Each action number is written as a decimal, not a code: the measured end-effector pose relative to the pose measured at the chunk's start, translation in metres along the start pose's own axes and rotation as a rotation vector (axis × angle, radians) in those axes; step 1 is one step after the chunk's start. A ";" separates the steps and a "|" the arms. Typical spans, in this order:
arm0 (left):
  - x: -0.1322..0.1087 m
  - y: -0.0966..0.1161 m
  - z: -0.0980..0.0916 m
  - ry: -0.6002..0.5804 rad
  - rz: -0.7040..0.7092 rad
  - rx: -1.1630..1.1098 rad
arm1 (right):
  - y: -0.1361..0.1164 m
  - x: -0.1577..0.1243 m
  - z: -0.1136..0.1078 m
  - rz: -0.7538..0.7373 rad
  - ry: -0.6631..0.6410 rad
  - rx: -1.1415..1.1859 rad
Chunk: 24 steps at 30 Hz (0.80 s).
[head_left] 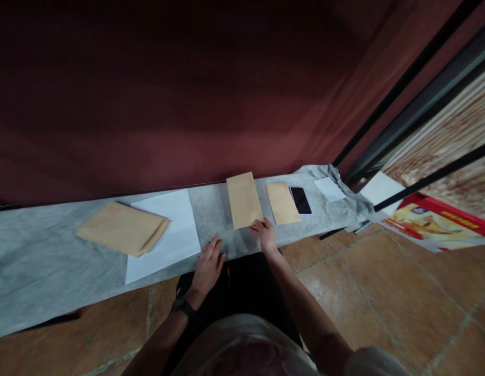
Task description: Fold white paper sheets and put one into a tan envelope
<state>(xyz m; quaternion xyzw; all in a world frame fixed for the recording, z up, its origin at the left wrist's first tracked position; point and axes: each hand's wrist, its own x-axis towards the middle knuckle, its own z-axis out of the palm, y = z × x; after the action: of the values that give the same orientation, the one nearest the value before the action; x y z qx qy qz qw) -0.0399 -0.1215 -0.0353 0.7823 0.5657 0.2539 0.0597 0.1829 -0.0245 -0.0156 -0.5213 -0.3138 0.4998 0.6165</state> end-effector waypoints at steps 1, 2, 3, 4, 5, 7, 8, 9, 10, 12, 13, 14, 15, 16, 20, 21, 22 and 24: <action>0.000 -0.001 0.001 -0.004 0.016 0.011 | -0.009 0.010 -0.013 0.000 0.047 0.006; -0.001 -0.002 0.002 -0.007 0.030 0.023 | -0.017 0.019 -0.027 -0.001 0.091 0.008; -0.001 -0.003 0.003 -0.008 0.040 0.032 | -0.025 0.028 -0.041 0.000 0.131 0.005; -0.001 -0.003 0.004 -0.010 0.047 0.041 | -0.032 0.035 -0.056 0.004 0.169 0.000; -0.001 -0.004 0.005 -0.010 0.052 0.050 | -0.038 0.042 -0.069 0.011 0.203 -0.008; -0.001 -0.005 0.006 -0.010 0.060 0.066 | -0.047 0.051 -0.093 0.031 0.256 -0.029; -0.001 -0.005 0.007 -0.010 0.064 0.073 | -0.050 0.055 -0.103 0.044 0.276 -0.043; -0.001 -0.005 0.007 -0.010 0.067 0.078 | -0.051 0.057 -0.112 0.056 0.295 -0.055; -0.001 -0.005 0.007 -0.011 0.070 0.081 | -0.051 0.059 -0.119 0.064 0.312 -0.066; -0.001 -0.006 0.007 -0.009 0.074 0.084 | -0.050 0.062 -0.129 0.069 0.346 -0.081; -0.001 -0.006 0.007 -0.007 0.074 0.085 | -0.049 0.063 -0.132 0.066 0.364 -0.085; -0.001 -0.006 0.008 -0.005 0.075 0.087 | -0.047 0.063 -0.135 0.061 0.382 -0.089; -0.001 -0.006 0.008 -0.003 0.076 0.089 | -0.046 0.063 -0.136 0.055 0.399 -0.093; -0.002 -0.006 0.008 -0.001 0.076 0.090 | -0.044 0.064 -0.137 0.050 0.414 -0.098; -0.002 -0.006 0.009 -0.001 0.079 0.089 | -0.037 0.063 -0.139 0.048 0.447 -0.134; -0.002 -0.005 0.009 -0.004 0.081 0.086 | -0.036 0.063 -0.140 0.048 0.450 -0.149; -0.001 -0.005 0.007 -0.008 0.082 0.080 | -0.036 0.062 -0.141 0.047 0.453 -0.166; -0.001 -0.004 0.002 -0.013 0.082 0.068 | -0.036 0.060 -0.144 0.041 0.456 -0.211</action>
<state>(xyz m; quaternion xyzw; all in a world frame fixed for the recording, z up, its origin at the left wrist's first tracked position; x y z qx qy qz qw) -0.0421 -0.1208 -0.0391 0.8079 0.5412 0.2317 0.0265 0.3422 -0.0133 -0.0267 -0.6882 -0.2064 0.3461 0.6033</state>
